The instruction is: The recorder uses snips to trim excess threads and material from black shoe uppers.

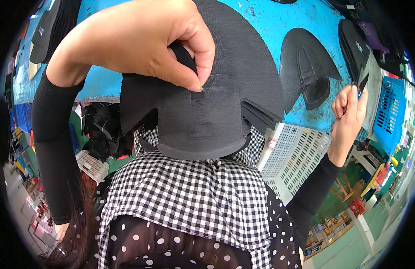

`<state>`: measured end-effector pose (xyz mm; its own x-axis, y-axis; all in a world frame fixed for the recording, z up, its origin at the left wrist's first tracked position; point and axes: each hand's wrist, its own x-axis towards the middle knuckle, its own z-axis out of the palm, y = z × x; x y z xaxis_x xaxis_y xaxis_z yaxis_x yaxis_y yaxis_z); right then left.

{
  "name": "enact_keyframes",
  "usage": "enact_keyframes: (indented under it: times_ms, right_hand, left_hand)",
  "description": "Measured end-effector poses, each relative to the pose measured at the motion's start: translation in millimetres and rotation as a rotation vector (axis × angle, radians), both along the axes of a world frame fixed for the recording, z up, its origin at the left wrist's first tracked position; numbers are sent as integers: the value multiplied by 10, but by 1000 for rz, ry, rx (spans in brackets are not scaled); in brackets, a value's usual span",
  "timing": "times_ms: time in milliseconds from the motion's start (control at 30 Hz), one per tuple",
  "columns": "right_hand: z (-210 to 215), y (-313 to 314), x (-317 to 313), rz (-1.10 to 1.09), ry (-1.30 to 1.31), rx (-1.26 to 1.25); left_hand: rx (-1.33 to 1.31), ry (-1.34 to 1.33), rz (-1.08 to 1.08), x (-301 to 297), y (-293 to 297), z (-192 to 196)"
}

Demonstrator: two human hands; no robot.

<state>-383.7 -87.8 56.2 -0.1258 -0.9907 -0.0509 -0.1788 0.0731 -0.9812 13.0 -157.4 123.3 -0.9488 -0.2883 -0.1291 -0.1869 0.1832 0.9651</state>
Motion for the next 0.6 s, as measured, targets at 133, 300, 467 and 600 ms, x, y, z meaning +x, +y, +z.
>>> enact_keyframes:
  times_ms: [133,300,467,600]
  right_hand:
    - [336,37,849,541,240,-211]
    - [385,-112,1504,1022,582,-432]
    - [476,-270,1431,1288,567,-218]
    - [429,-261,1479,1119,538,-294]
  left_hand:
    - [-3,-114,10,-41,20,83]
    - [-157,-41,48,25,73,23]
    - [-309,-179,101,-34,129,101]
    - [-600,-401,231,-42,228,150]
